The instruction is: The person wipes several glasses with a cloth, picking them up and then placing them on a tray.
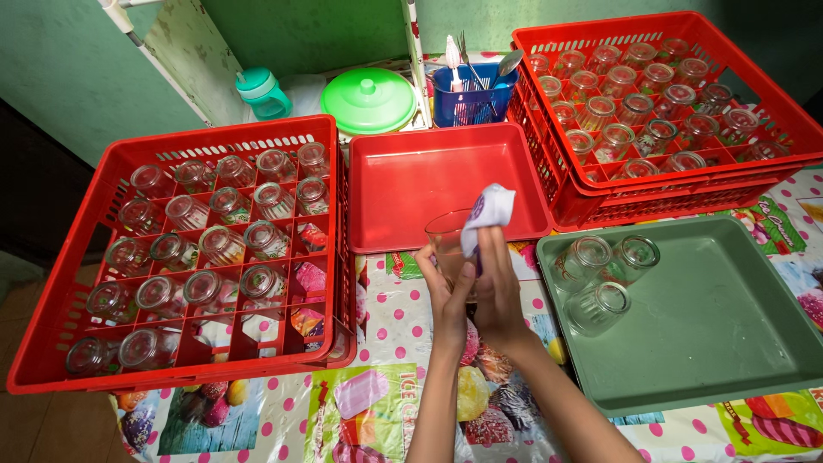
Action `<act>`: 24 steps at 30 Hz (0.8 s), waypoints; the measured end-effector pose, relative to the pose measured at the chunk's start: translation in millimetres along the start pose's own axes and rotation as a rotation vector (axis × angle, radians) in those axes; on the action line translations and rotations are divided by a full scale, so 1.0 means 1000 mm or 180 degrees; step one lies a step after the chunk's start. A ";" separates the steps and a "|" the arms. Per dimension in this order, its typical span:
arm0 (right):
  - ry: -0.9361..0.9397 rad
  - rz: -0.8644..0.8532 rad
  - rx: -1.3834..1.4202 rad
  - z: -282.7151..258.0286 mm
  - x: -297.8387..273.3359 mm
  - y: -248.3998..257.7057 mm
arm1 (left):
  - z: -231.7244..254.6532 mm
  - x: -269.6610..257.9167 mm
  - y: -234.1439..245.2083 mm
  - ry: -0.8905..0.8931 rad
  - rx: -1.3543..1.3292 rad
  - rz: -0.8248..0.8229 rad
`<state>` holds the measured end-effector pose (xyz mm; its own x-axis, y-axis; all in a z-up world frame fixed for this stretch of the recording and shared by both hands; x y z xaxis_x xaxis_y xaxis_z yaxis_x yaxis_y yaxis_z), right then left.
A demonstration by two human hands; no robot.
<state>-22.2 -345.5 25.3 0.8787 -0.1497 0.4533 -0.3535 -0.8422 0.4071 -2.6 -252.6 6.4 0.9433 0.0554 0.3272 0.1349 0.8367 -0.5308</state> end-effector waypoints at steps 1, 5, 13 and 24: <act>0.0007 -0.0004 0.0005 -0.003 0.007 0.002 | 0.002 -0.001 -0.001 -0.0009 0.0003 0.0003; -0.0510 -0.0214 0.1153 -0.001 0.014 0.001 | 0.013 -0.004 0.000 0.0075 -0.0121 0.0005; -0.0914 -0.0055 0.1032 0.020 -0.021 -0.008 | 0.003 -0.001 0.000 -0.0035 -0.0184 -0.0006; -0.0018 0.0178 -0.0131 -0.001 -0.002 0.005 | 0.007 -0.005 -0.004 0.0211 0.0198 0.0016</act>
<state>-26.4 -348.6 27.3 0.8589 -0.1991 0.4719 -0.4150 -0.8104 0.4135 -9.9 -252.7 12.0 0.9622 0.0252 0.2712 0.1131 0.8688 -0.4820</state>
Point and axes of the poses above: each hand's wrist, its own x-axis towards the middle knuckle, its own y-axis out of the back of the hand, z = x × y, the point moved 3 cm from there along x, towards the middle knuckle, and after that the axes turned 9 degrees about -y, right-handed, at the moved point
